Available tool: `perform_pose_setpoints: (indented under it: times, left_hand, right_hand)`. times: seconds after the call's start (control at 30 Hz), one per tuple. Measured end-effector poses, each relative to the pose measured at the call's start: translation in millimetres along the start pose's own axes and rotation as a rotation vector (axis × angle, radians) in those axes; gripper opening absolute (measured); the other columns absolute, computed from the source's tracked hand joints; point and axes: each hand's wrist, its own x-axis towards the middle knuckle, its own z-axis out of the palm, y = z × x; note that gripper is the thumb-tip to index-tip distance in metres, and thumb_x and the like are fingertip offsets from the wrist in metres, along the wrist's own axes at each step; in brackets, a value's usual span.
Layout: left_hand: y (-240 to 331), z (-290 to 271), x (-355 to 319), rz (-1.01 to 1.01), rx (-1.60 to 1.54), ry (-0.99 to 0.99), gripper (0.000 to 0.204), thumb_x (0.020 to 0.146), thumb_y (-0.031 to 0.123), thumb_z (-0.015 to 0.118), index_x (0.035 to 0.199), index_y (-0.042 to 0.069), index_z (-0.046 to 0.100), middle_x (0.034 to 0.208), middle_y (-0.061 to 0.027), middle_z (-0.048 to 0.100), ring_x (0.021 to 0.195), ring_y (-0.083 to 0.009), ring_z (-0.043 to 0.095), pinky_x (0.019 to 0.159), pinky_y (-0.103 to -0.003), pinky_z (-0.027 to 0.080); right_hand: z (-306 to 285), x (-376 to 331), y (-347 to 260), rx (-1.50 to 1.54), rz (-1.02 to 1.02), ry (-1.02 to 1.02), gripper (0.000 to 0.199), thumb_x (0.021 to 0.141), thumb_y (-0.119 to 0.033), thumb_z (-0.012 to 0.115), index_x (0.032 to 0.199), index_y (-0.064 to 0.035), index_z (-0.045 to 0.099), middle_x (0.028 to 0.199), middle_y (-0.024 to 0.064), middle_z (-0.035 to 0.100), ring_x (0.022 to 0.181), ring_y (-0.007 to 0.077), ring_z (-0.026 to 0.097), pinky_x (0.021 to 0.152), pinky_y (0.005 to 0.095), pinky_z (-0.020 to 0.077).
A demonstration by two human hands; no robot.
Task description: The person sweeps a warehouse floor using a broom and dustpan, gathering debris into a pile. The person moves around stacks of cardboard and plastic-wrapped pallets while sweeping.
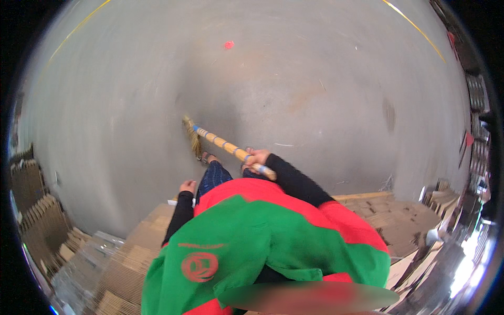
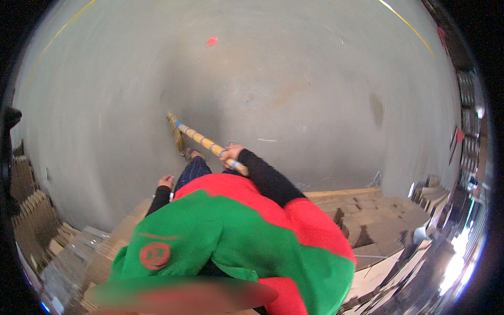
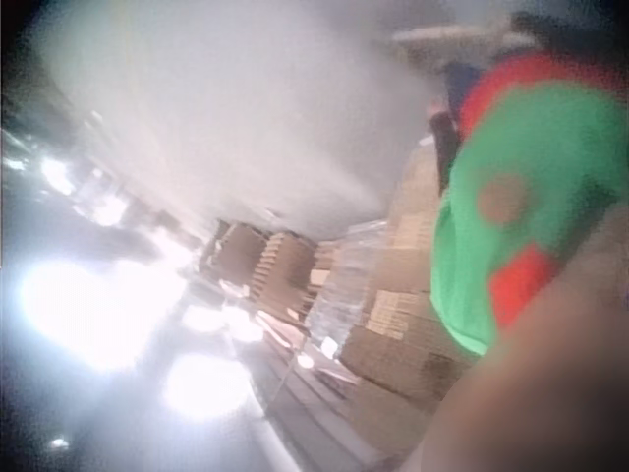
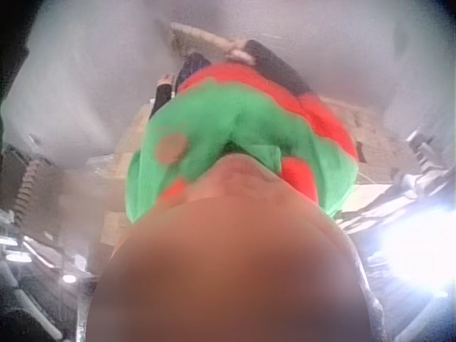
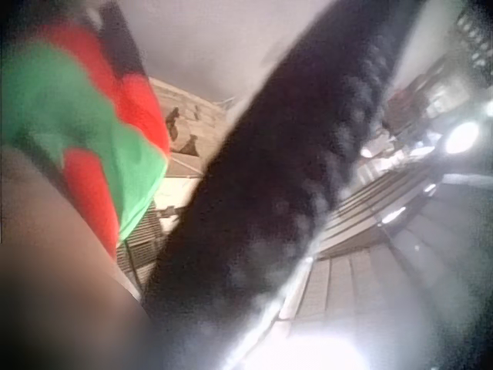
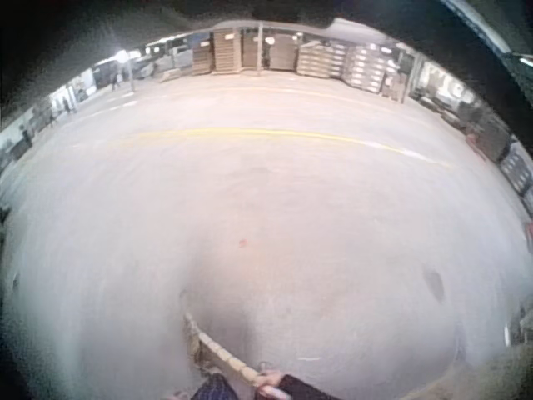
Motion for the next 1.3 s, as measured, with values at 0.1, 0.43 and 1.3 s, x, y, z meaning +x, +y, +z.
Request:
perform_pose_setpoints:
  times: [0.1,0.43,1.3]
  left_hand:
    - [-10.3,-17.2,-6.1,0.056,0.072,0.112,0.028,0.073,0.024,0.058,0.092,0.003,0.060,0.084,-0.0129,0.061,0.078,-0.0196,0.059,0.073,-0.030,0.045]
    - [-33.8,6.8,-8.9,0.023,-0.089,0.085,0.029,0.073,0.021,0.056,0.094,0.001,0.058,0.086,-0.0120,0.061,0.081,-0.0187,0.058,0.074,-0.029,0.044]
    - [35.9,-214.8,204.8,0.050,-0.295,0.124,0.035,0.075,0.026,0.055,0.100,0.001,0.055,0.084,-0.0108,0.061,0.072,-0.0163,0.057,0.067,-0.029,0.045]
  right_hand:
    - [-16.7,36.9,25.7,-0.184,0.037,0.253,0.034,0.066,-0.016,0.063,0.093,0.0013,0.053,0.068,0.0108,0.059,0.047,0.0213,0.056,0.043,0.0352,0.0451]
    - [-142.4,-177.0,79.5,0.166,0.023,0.736,0.033,0.071,-0.011,0.057,0.101,-0.0034,0.045,0.063,0.0098,0.053,0.045,0.0196,0.052,0.038,0.0329,0.0425]
    - [150.6,300.2,-256.5,-0.582,-0.061,0.208,0.048,0.057,-0.016,0.068,0.101,-0.0047,0.053,0.072,0.0117,0.059,0.063,0.0202,0.059,0.056,0.0340,0.0481]
